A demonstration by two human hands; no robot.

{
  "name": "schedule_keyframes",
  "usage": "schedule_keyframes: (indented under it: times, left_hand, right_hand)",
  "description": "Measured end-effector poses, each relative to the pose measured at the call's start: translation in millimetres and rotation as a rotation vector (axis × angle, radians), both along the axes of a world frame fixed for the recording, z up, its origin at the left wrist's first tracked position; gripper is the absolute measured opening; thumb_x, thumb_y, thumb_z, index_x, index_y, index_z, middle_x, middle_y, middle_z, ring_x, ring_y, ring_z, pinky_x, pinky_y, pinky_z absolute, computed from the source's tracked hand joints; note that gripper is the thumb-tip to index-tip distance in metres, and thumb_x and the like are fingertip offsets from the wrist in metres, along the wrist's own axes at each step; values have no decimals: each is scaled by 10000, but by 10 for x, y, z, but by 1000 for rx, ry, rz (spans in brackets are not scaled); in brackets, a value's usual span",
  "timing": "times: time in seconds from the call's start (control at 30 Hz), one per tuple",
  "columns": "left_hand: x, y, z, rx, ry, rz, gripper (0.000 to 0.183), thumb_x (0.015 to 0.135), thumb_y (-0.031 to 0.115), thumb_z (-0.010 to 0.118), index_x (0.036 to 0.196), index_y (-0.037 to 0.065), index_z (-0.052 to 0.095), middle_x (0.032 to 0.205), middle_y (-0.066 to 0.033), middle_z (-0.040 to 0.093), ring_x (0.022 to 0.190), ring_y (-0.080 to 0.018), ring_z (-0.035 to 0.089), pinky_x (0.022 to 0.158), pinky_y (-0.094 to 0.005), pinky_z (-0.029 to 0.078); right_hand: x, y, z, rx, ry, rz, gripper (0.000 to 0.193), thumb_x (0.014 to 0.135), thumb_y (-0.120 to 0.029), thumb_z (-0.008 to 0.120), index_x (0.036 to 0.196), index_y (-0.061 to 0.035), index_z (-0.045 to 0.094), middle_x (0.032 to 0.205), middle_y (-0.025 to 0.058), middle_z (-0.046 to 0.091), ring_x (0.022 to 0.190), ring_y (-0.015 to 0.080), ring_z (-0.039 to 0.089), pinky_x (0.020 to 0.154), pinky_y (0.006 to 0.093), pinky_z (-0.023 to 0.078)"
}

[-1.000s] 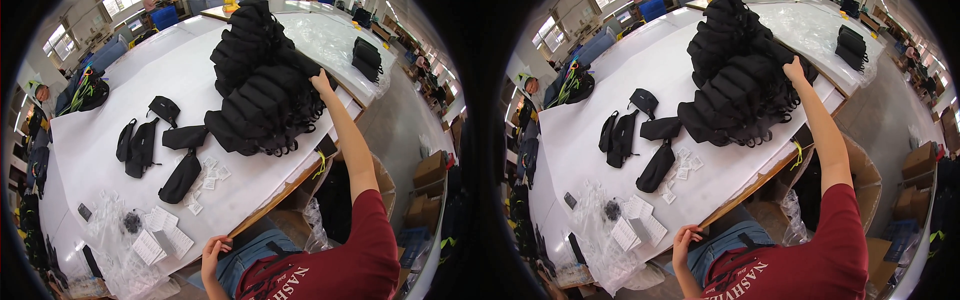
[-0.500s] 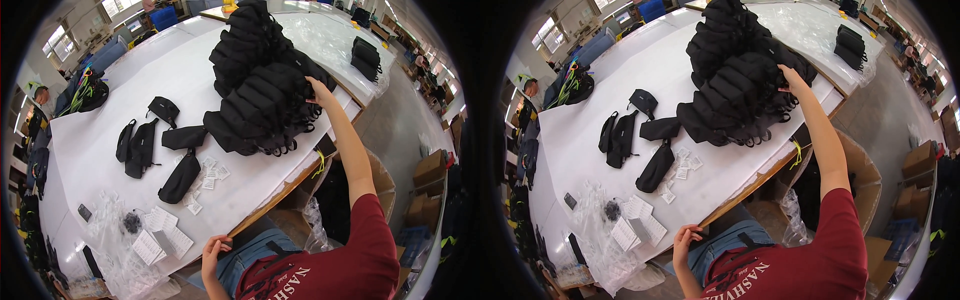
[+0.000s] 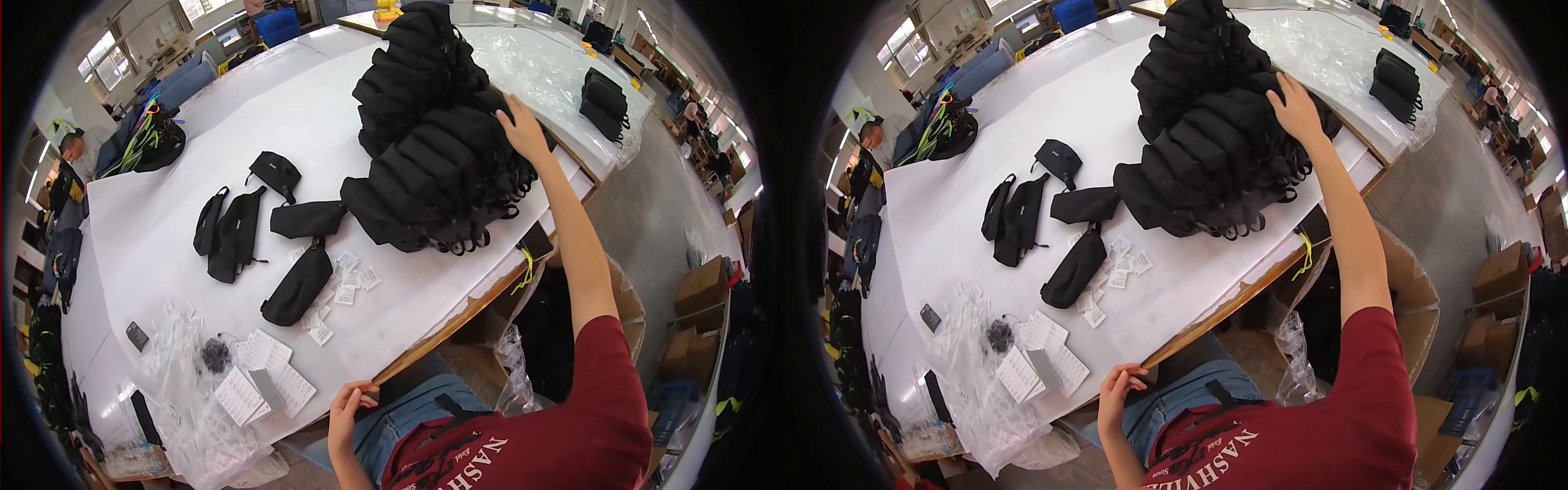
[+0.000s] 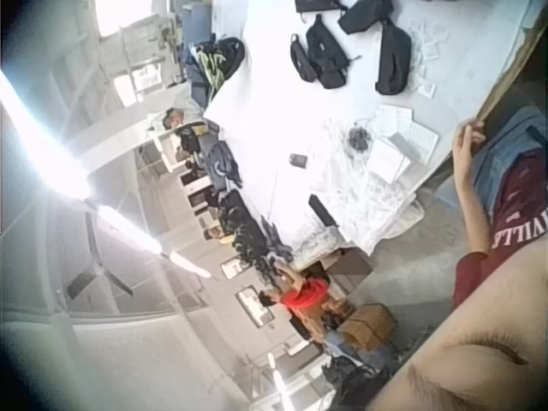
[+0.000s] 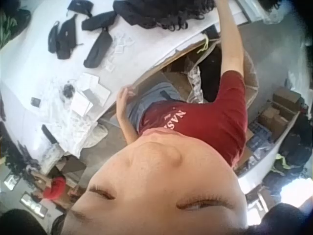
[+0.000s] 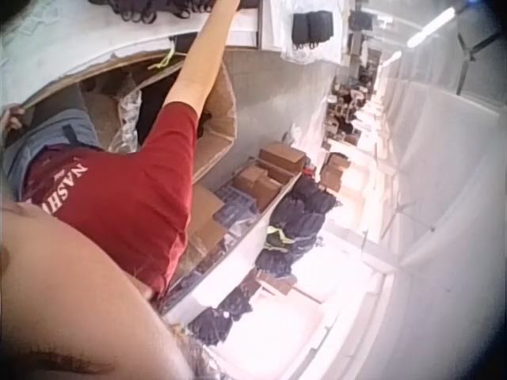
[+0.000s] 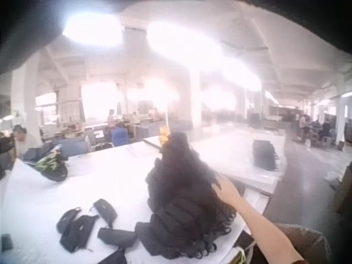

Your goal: The person is assembling and organizing black gear pouches, attaching tags and checking zipper components at a workstation.

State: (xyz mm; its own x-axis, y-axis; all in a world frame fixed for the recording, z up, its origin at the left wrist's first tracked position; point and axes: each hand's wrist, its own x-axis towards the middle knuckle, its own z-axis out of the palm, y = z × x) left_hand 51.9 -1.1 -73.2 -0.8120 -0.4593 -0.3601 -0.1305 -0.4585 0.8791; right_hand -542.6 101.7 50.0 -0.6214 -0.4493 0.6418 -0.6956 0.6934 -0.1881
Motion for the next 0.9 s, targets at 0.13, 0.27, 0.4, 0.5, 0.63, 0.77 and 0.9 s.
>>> schedule_keyframes:
  times: [0.13, 0.27, 0.4, 0.5, 0.63, 0.77, 0.9]
  left_hand:
    - [27, 18, -28, 3, 11, 9, 279, 974, 164, 442, 1131, -34, 562, 1032, -129, 642, 794, -134, 597, 752, -244, 459]
    - [46, 32, -9, 12, 8, 14, 272, 971, 159, 445, 1129, -29, 562, 1032, -124, 643, 798, -130, 593, 755, -242, 457]
    - [129, -1, 227, -91, 55, 109, 236, 953, 121, 485, 1112, -31, 570, 1008, -114, 645, 798, -116, 579, 756, -235, 453]
    - [293, -52, 634, -312, 63, 371, 153, 926, 58, 519, 1016, -35, 600, 929, -101, 644, 770, -122, 575, 715, -241, 463]
    - [591, -469, 819, -839, -90, 899, 133, 939, 57, 495, 959, -34, 590, 832, -78, 607, 759, -134, 550, 733, -251, 440]
    - [1061, -914, 647, -1166, -616, 1041, 241, 901, 138, 579, 1096, 0, 555, 1061, -88, 564, 992, -202, 509, 868, -327, 404]
    - [1152, -933, 600, -1165, -635, 1015, 393, 883, 183, 605, 1222, 29, 479, 1220, -107, 492, 1154, -235, 424, 952, -376, 355]
  right_hand:
    - [-144, -174, 17, 429, -359, 72, 566, 915, -439, 454, 1328, -52, 468, 1387, 155, 438, 1295, 294, 393, 1071, 370, 307]
    - [110, -249, 188, 158, 100, -23, 449, 876, -355, 552, 1222, -69, 555, 1243, 135, 556, 1176, 299, 496, 1002, 388, 370]
    - [1512, -540, 365, -325, -143, 505, 145, 872, -114, 578, 994, -53, 626, 920, 78, 608, 817, 213, 583, 738, 299, 462]
    - [2635, -572, 10, -44, -596, 743, 86, 823, -91, 626, 907, -71, 633, 755, 50, 590, 616, 152, 562, 596, 264, 459]
    - [3337, -810, -813, 67, -796, 875, 72, 793, -105, 638, 862, -85, 629, 752, 35, 598, 605, 181, 570, 568, 291, 452]
    - [4011, -1066, -922, 318, -933, 925, 208, 757, -120, 663, 962, -123, 627, 907, 44, 593, 758, 204, 581, 676, 318, 458]
    - [4164, -1386, -1030, 51, -383, 967, 424, 723, -123, 695, 1133, -160, 593, 1201, 81, 495, 1089, 272, 488, 920, 383, 388]
